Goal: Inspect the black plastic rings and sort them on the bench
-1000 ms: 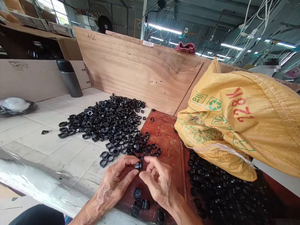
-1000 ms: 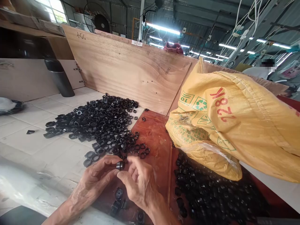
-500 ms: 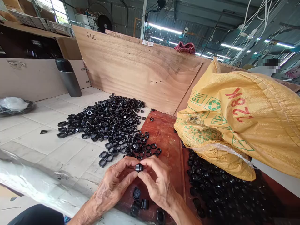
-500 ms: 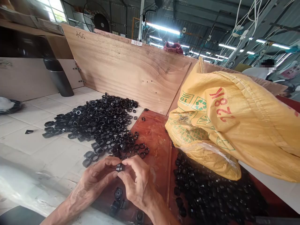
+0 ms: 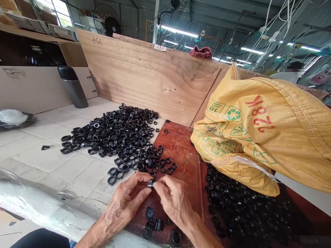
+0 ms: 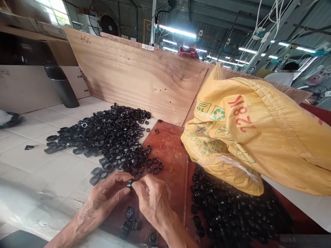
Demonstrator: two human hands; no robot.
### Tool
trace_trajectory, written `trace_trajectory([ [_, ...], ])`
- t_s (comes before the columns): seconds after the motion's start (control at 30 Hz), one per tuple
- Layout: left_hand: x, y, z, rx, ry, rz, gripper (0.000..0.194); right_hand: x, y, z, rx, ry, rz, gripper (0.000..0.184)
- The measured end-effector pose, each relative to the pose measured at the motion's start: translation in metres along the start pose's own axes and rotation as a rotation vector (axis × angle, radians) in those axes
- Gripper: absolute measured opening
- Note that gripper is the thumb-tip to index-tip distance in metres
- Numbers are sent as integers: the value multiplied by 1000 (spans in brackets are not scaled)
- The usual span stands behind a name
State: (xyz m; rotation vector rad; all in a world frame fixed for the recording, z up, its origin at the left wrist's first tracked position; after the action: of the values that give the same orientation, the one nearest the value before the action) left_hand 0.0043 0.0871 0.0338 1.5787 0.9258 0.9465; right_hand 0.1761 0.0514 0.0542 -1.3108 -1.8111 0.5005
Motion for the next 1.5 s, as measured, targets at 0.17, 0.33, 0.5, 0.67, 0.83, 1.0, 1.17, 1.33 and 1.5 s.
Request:
trace_trajectory([
  [0.17,2,-4,1,-45,-27,-12,16,-1,2,6,148,-49,17,17],
  [0.33,4,-5,0,40,19,10,17,-3,6,9,187,-60,110,21],
  [0.5,3,-7,-1,90,2,16,17,-2,0,6,169,0,2,13],
  [0.67,1,-25,-10,394,122,210,25,-1,3,19,497,22,410,11],
  [0.83,3,-23,-6,405,70,211,24,3,8,10,542,-4,495,12],
  [1.0,3,-7,4,362,-77,10,13,13,37,-46,382,384,369,30],
  [1.17,5,3,9,426,-223,84,19,23,49,-67,312,360,366,38],
  [1.33,4,5,8,417,-265,79,26,-19,20,-67,218,119,369,30],
  [1.5,-25,2,19,584,-405,107,61,-99,-11,-46,-301,-104,200,86],
])
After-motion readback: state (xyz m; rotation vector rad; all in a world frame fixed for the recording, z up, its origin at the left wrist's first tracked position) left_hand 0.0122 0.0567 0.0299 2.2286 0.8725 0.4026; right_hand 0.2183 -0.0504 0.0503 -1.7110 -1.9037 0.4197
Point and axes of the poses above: each hand's wrist, its own x-axis towards the middle knuckle, its own z-axis out of the palm, y = z × x, the point moved 4 cm from there along x, towards the middle knuckle, and after that the axes turned 9 degrees about -z, right-handed, at the moved point
